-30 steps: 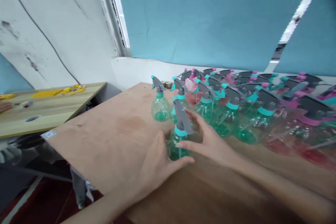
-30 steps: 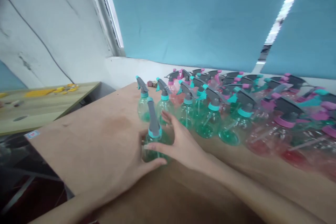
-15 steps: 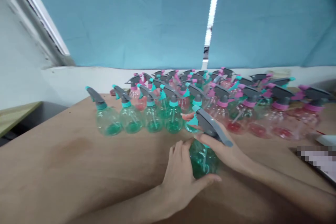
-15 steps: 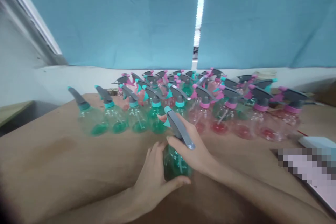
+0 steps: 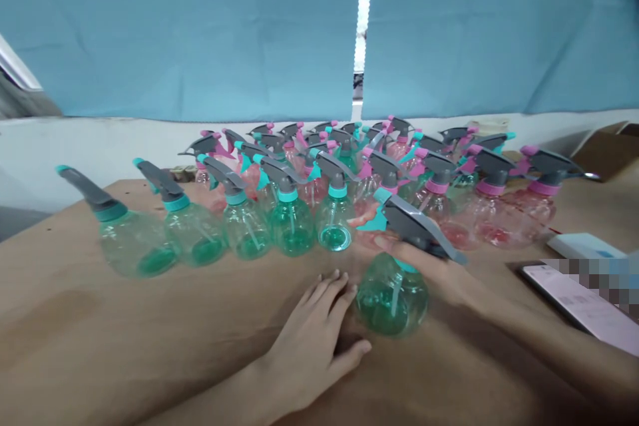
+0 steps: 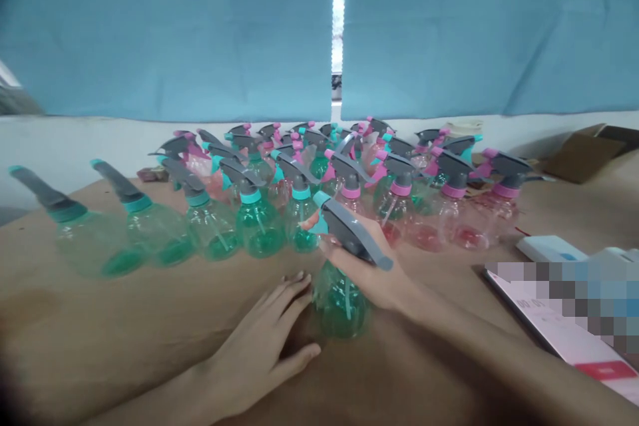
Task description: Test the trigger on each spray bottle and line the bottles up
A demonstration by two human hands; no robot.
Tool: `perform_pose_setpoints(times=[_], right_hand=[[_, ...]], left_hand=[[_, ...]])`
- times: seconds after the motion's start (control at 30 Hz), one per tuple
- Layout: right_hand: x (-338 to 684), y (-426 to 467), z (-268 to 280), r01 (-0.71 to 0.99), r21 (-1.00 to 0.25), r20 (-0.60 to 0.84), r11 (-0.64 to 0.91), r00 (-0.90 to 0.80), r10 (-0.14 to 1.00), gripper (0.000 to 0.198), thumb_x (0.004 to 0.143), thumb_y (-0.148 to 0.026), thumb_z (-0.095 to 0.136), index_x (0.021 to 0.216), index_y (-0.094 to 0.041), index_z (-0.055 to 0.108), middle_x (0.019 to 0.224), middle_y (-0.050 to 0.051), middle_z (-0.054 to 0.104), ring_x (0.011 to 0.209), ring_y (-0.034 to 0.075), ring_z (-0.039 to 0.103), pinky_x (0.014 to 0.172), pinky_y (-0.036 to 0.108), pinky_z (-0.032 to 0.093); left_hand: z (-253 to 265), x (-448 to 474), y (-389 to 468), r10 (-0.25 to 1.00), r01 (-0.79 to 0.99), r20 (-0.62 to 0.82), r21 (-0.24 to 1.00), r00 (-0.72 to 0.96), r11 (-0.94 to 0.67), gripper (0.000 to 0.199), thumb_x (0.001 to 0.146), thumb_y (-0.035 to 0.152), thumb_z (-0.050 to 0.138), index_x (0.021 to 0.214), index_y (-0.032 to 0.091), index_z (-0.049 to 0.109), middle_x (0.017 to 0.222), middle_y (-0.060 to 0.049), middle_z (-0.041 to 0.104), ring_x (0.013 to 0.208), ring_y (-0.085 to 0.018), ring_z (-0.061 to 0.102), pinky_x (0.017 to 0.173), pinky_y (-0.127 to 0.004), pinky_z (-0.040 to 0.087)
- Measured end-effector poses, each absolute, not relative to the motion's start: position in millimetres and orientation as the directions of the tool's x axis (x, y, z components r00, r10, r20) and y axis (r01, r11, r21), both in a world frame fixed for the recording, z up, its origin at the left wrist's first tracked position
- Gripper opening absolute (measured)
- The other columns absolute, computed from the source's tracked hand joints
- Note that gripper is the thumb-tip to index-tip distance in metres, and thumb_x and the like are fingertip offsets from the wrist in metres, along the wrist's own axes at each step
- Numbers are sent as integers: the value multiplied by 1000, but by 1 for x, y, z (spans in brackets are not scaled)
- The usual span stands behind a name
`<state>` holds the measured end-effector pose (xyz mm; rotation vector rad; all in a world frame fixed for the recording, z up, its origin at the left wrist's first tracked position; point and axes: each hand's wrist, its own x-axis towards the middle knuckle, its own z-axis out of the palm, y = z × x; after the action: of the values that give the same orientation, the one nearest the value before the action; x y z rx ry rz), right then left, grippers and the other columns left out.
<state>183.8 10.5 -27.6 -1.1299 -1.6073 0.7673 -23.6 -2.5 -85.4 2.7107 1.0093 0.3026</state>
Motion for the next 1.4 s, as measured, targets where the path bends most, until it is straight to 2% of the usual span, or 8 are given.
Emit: perform_pose_setpoints(times=[0.13, 0.27, 0.47, 0.67, 0.83, 0.97, 1.03, 1.4], right_hand=[[183, 13, -26, 313, -840, 424, 444, -134, 896, 11, 88, -37, 55, 93, -29, 61, 71, -4, 53, 62, 13, 47, 60, 26, 41], [182, 11, -25, 370, -823, 426, 431, -100, 899, 19, 89, -44, 51, 80, -28, 57, 64, -4, 45, 58, 14, 45, 53, 26, 37], [182, 8, -20, 445, -799, 404, 404, -99, 909, 32, 88, -53, 47, 73, -27, 61, 66, 0, 54, 63, 18, 54, 53, 31, 43], [185, 5, -12, 447, -775, 444, 447, -120, 888, 32, 89, -48, 48, 66, -27, 56, 60, -1, 49, 54, 16, 50, 48, 30, 42], [184, 6, -15, 302, -875, 337, 377, -179, 924, 17, 86, -40, 55, 96, -29, 64, 65, -2, 62, 62, 19, 63, 58, 34, 53], [183, 7, -21, 158, -935, 286, 316, -187, 940, 36, 81, -33, 63, 116, -30, 62, 109, 2, 69, 100, 24, 65, 87, 39, 54], [183, 7, -22, 123, -948, 268, 293, -187, 945, 44, 78, -31, 67, 121, -31, 59, 120, 2, 65, 106, 24, 64, 94, 40, 51], [189, 8, -32, 209, -939, 231, 274, -208, 950, 48, 86, -38, 58, 134, -33, 49, 105, 3, 72, 92, 25, 69, 87, 46, 55]], left_hand=[[-89, -25, -1, 660, 615, 126, 267, 741, -742, 59, 90, 44, 56, 139, 14, 39, 146, -15, 39, 134, -31, 34, 107, -51, 31], [-91, -26, 0, 650, 604, 155, 258, 744, -754, 59, 91, 43, 55, 140, 15, 38, 145, -15, 39, 134, -31, 34, 106, -51, 32], [-90, -25, 1, 650, 606, 155, 255, 744, -754, 58, 90, 42, 56, 138, 15, 40, 144, -16, 42, 133, -32, 37, 105, -53, 35], [-92, -26, 2, 639, 596, 167, 246, 751, -764, 58, 91, 42, 55, 138, 12, 40, 144, -16, 41, 133, -32, 36, 106, -52, 34], [-93, -26, 3, 628, 590, 168, 226, 760, -775, 58, 92, 43, 53, 139, 13, 39, 145, -15, 41, 133, -31, 37, 106, -52, 34], [-93, -26, 3, 621, 582, 164, 233, 766, -779, 59, 91, 42, 54, 140, 13, 38, 145, -14, 41, 133, -31, 36, 106, -52, 34], [-92, -26, 3, 621, 575, 180, 251, 763, -779, 58, 91, 41, 54, 141, 14, 38, 145, -14, 41, 133, -32, 36, 106, -52, 33], [-90, -27, 2, 622, 565, 194, 279, 758, -776, 56, 91, 40, 54, 140, 17, 40, 145, -13, 40, 133, -31, 36, 107, -52, 32]])
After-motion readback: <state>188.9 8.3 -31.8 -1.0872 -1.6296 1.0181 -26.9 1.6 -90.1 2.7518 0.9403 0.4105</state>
